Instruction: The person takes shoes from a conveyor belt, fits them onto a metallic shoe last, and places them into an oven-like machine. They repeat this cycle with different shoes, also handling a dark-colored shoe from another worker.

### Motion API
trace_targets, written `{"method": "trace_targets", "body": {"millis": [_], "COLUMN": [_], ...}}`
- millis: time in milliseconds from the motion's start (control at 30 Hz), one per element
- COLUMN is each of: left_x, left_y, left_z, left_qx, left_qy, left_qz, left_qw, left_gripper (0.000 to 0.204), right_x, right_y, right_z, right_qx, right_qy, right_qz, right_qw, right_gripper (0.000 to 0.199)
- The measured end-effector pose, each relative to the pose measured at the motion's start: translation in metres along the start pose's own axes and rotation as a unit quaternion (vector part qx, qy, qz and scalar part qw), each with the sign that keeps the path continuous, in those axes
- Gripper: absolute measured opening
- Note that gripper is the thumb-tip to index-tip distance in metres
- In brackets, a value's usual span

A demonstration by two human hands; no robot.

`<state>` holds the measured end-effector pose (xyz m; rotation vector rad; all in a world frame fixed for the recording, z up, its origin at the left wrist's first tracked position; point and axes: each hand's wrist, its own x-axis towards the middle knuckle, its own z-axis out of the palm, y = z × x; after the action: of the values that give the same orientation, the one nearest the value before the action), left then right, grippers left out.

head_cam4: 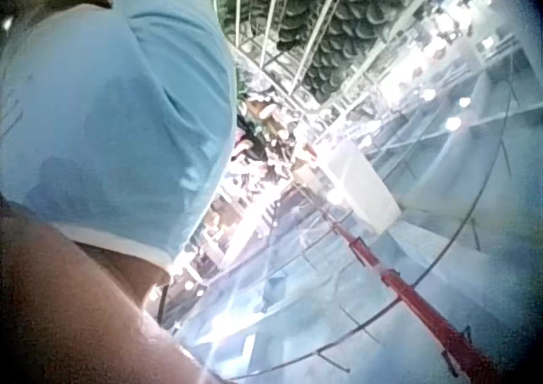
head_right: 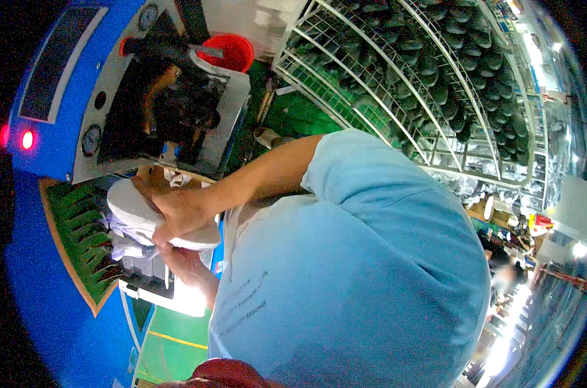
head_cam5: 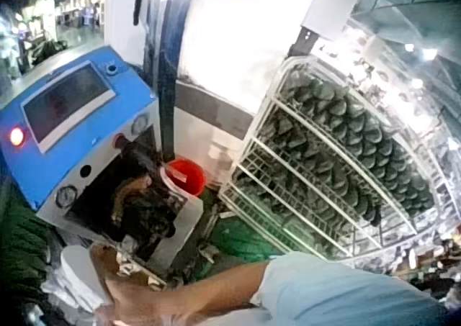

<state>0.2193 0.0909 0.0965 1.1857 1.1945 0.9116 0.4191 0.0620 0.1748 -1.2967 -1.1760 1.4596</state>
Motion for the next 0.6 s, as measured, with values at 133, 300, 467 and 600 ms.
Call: {"method": "trace_targets", "body": {"millis": [133,300,467,600], "left_x": [-0.004,-0.002,-0.001,-0.007], "left_y": [0.042,0.07,0.037,0.054], "left_z": [0.064,0.124,0.159,0.204], "left_qx": [0.159,0.287,0.324,-0.05], "left_qy": [0.034,0.048,-0.048,0.1], "left_qz": [0.173,0.271,0.282,-0.11], "left_qw": [0.971,0.918,0.902,0.988], "left_gripper": [0.025,0.025,0.029,0.034], "right_x": [-0.016,-0.039,-0.068,-0.071], "right_y": [-0.02,-0.039,-0.011,0.088], "right_z": [-0.026,-0.078,-0.182,-0.237], "right_qx": [-0.098,-0.295,-0.132,0.483], "right_qy": [0.149,0.228,0.082,0.07], "right_qz": [-0.163,-0.297,-0.132,-0.035], "right_qw": [0.97,0.879,0.979,0.872], "right_gripper": [0.104,0.116,0.102,0.066]}}
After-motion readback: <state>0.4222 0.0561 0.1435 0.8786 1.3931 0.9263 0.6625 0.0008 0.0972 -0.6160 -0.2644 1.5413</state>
